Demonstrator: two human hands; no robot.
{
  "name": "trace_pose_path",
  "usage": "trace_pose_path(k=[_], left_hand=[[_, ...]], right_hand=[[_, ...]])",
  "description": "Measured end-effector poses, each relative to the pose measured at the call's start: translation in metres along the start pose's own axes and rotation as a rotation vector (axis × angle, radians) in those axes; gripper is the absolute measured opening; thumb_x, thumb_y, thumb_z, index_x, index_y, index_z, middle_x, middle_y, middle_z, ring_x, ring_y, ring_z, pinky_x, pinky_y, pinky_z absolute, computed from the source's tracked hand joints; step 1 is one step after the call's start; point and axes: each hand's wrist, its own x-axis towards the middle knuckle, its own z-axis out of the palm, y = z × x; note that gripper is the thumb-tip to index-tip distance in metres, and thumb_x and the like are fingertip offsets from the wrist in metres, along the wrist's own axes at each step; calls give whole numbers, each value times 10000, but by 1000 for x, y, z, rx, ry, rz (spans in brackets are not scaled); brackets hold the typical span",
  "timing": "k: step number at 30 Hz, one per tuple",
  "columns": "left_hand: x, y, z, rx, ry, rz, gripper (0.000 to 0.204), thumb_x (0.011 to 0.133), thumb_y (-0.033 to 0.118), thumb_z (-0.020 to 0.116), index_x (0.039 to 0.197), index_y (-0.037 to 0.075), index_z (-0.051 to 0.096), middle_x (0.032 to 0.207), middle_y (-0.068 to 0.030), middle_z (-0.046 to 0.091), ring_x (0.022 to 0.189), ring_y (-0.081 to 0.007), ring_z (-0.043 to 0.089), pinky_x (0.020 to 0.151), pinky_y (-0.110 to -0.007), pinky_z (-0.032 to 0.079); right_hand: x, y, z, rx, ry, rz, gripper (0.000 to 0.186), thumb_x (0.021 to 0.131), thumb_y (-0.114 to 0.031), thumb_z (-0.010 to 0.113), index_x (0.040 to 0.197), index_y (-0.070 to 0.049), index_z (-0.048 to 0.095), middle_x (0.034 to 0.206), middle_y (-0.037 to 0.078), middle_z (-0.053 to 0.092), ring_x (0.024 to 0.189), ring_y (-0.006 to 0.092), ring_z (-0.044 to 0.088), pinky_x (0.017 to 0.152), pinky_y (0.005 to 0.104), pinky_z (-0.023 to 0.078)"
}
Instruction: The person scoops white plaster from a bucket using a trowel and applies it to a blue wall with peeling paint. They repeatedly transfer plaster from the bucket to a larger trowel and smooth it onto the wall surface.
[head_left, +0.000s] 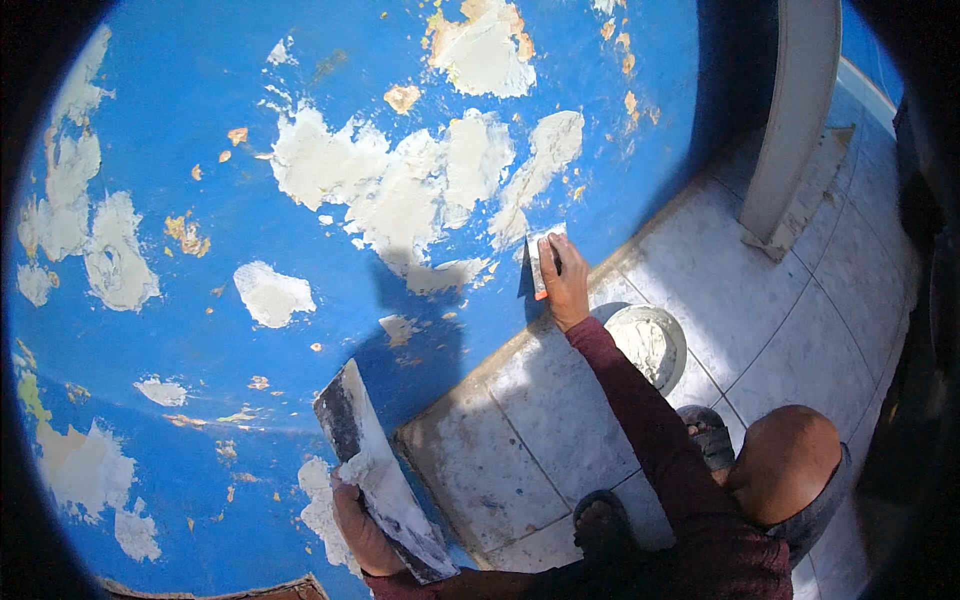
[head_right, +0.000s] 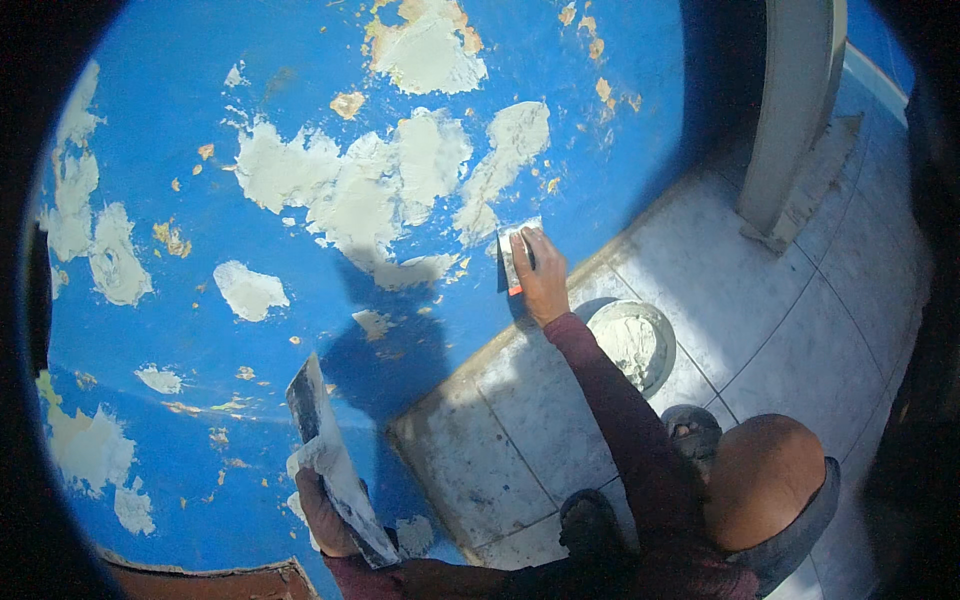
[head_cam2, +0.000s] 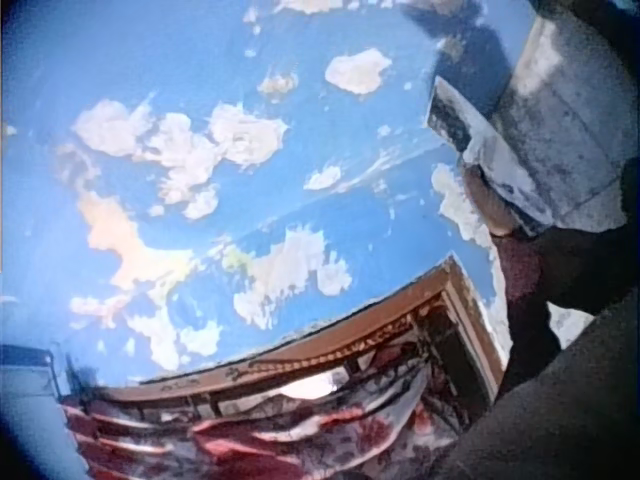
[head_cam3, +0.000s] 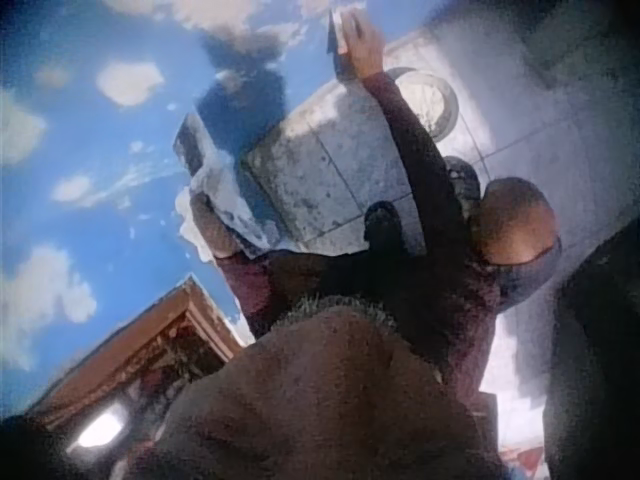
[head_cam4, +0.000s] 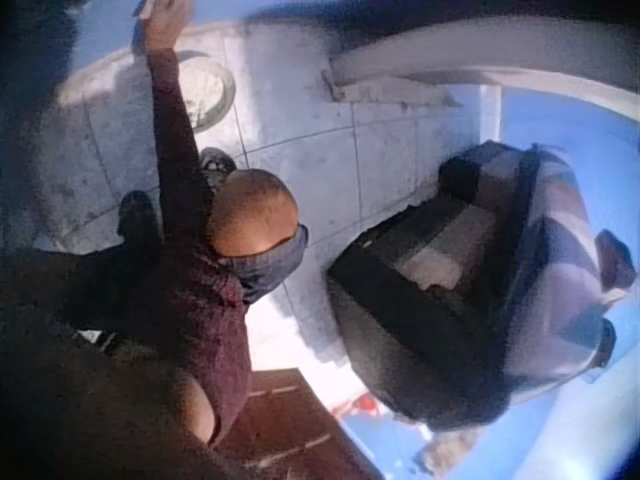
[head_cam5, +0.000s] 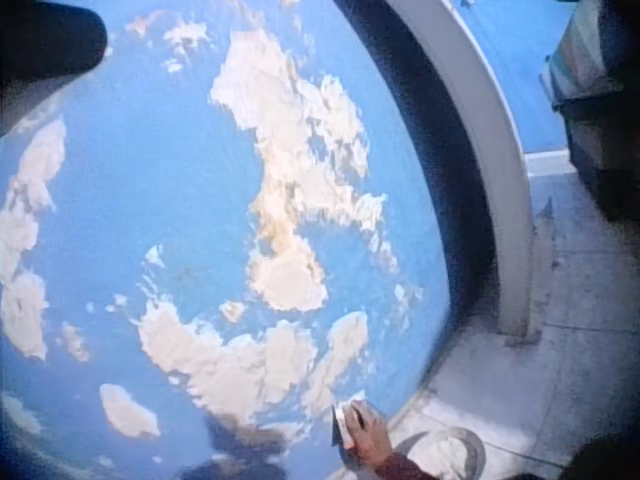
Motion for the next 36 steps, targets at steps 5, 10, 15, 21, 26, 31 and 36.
trace_pose_path(k=[5,10,15,21,26,31,36], left_hand=[[4,-5,6,10,41,-24,380,996,400,448,1174,84,561,838,-42,635,531,-142,568,436,-270,457],[5,-7,26,-55,-57,-19,412,993,422,465,1195,75,554,872,-53,650,549,-144,592,444,-261,481],[0,0,31,-75,-44,-45,393,984,358,442,1201,42,526,944,-72,631,692,-157,599,593,-282,493],[-8,11,47,36,-111,-26,295,952,230,424,1128,7,506,1033,-89,586,933,-164,590,834,-312,491],[5,1,42,-10,-165,8,347,1022,293,422,1187,24,565,1052,-85,622,937,-175,615,795,-301,512],[2,7,74,300,-111,189,204,966,137,432,1012,2,578,954,-50,588,893,-151,584,745,-320,492],[19,-16,87,103,-25,219,178,946,165,534,958,-5,586,834,4,535,842,-110,515,742,-285,442]], right_hand=[[-26,4,29,-115,9,1,482,939,-43,493,1400,-153,405,1282,276,482,1141,478,503,984,532,410],[-54,-7,23,-126,-90,104,689,834,43,520,1460,-173,332,1373,250,420,1250,450,434,1027,514,365],[-47,-45,0,31,-33,307,708,799,73,454,1478,-67,311,1361,236,406,1242,419,412,1046,465,345],[-11,-38,4,-66,1,177,790,752,82,525,1485,-133,323,1364,208,421,1239,405,417,1046,479,333],[-65,-62,-10,56,-259,157,730,793,52,493,1480,-149,351,1336,194,463,1201,389,453,1025,455,356],[-57,-89,-55,486,-293,469,554,833,11,513,1368,-129,529,1272,173,535,1203,348,486,1032,389,365],[61,-163,-156,700,-608,135,370,936,-109,478,1281,-77,608,1314,122,573,1188,282,524,1020,376,385]])
